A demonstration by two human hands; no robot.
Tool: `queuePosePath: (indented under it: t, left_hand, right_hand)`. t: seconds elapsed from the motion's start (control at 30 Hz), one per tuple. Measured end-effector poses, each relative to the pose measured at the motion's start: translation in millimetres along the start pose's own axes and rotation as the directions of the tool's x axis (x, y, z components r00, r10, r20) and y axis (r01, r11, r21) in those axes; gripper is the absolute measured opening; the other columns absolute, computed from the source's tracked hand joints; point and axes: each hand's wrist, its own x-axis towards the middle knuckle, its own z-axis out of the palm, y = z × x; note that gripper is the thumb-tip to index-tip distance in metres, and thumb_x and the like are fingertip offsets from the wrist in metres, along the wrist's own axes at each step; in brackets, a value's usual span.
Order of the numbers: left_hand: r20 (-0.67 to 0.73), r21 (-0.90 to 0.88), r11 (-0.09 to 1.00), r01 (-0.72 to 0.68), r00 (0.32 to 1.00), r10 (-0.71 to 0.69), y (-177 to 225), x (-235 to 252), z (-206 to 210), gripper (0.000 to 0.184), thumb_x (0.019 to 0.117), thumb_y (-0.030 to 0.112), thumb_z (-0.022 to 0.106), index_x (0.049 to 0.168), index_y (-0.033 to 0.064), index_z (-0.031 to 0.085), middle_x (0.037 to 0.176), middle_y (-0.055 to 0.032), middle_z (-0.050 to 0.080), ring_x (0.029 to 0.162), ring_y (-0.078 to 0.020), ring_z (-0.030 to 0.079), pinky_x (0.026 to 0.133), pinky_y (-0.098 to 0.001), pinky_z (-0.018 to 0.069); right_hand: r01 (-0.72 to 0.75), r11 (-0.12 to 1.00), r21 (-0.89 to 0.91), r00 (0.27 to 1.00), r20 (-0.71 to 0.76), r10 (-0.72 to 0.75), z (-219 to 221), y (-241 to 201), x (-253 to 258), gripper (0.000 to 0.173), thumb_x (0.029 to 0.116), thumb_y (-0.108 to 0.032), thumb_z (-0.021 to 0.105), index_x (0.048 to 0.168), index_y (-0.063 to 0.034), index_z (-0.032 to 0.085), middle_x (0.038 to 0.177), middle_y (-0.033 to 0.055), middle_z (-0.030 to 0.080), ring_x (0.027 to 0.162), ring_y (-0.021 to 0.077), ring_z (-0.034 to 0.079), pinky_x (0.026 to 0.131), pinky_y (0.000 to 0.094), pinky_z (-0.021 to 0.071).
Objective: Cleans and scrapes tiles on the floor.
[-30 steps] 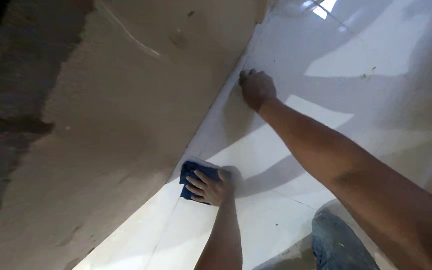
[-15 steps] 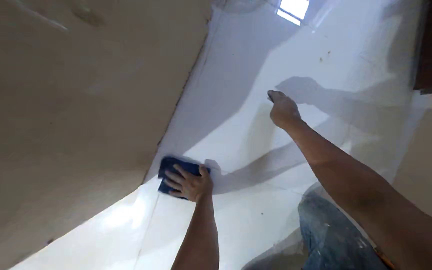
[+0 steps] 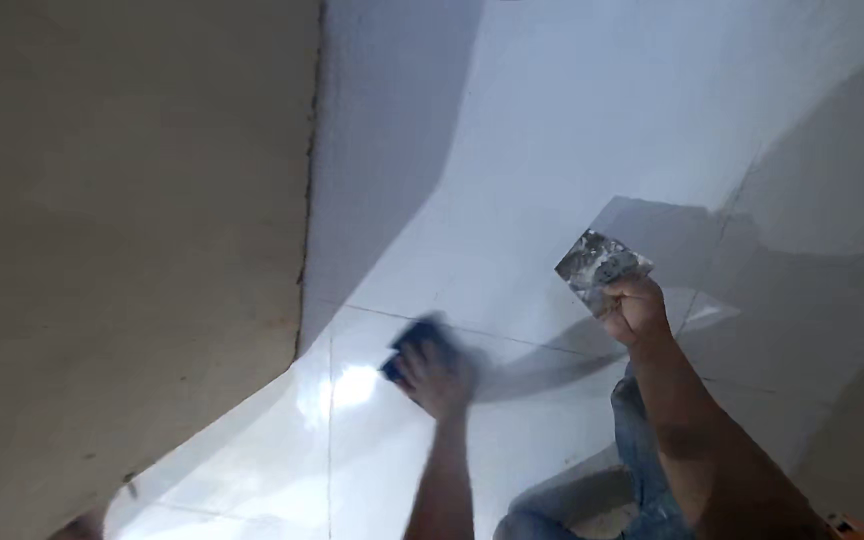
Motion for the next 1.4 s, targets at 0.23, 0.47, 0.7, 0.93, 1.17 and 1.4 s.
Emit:
queuePosePath:
  t: [0.23,0.47,0.7,0.93,1.17,1.4]
  left_hand:
    - [0.088,-0.016,0.947,-0.322,0.943,0.322,122.9,18.5,-8.9,0.079,0.0966,0.054,0.050,0.155,0.0009,0.040,0.162,-0.0303,0.029,0.151,-0.0518,0.023,0.118,-0.0738,0.0159]
    - [-0.038,-0.014,0.954,-0.298,0.954,0.298,61.3,151.6,-30.6,0.080,0.1020,0.058,0.031,0.151,-0.0028,0.045,0.160,-0.0308,0.034,0.149,-0.0525,0.027,0.119,-0.0710,0.0167]
    - [0.309,0.081,0.731,-0.678,0.714,0.628,98.2,250.3,-59.4,0.072,0.1006,0.058,0.038,0.156,0.0111,0.044,0.169,-0.0171,0.022,0.157,-0.0423,0.009,0.122,-0.0684,0.0042]
    - [-0.033,0.110,0.912,-0.396,0.915,0.402,70.4,285.4,-54.7,0.085,0.1004,0.059,0.020,0.154,-0.0044,0.036,0.164,-0.0293,0.023,0.154,-0.0476,0.019,0.123,-0.0616,0.0145]
    - [-0.027,0.084,0.917,-0.389,0.919,0.393,68.9,284.3,-52.7,0.093,0.0961,0.070,0.016,0.154,0.0022,0.041,0.165,-0.0263,0.025,0.153,-0.0480,0.020,0.121,-0.0651,0.0138]
    - [0.031,0.041,0.922,-0.385,0.923,0.384,69.7,286.4,-55.7,0.082,0.0938,0.063,0.027,0.156,0.0105,0.043,0.167,-0.0219,0.025,0.154,-0.0469,0.018,0.119,-0.0691,0.0130]
  right_hand:
    - [-0.037,0.998,0.059,0.999,0.026,0.036,-1.2,-14.0,16.7,0.034,0.0841,0.009,0.048,0.113,-0.0071,0.057,0.090,0.0065,0.070,0.076,0.0168,0.070,0.066,0.0371,0.0611]
    - [-0.118,0.966,0.228,0.993,0.038,0.112,-13.1,-3.8,34.3,0.032,0.0771,0.009,0.052,0.105,-0.0045,0.058,0.087,0.0075,0.072,0.076,0.0179,0.071,0.068,0.0387,0.0627]
    - [0.130,0.702,-0.700,0.895,0.387,0.220,44.2,-24.3,15.2,0.050,0.0967,0.006,0.043,0.145,-0.0011,0.055,0.145,0.0108,0.060,0.133,0.0147,0.057,0.112,0.0320,0.0456]
    - [0.705,-0.077,-0.705,0.709,0.700,0.084,119.7,-8.6,-0.9,0.047,0.0884,-0.010,0.069,0.135,-0.0117,0.066,0.142,0.0165,0.061,0.132,0.0405,0.057,0.106,0.0606,0.0453]
    - [0.768,-0.183,-0.614,0.568,0.521,0.637,178.5,17.5,41.3,0.049,0.1069,-0.003,0.035,0.154,0.0120,0.032,0.163,0.0346,0.023,0.154,0.0494,0.020,0.122,0.0666,0.0137]
    - [0.680,-0.275,-0.680,0.689,0.464,0.556,212.3,38.1,28.3,0.044,0.1053,-0.005,0.040,0.147,0.0094,0.045,0.158,0.0341,0.034,0.149,0.0506,0.030,0.120,0.0683,0.0210]
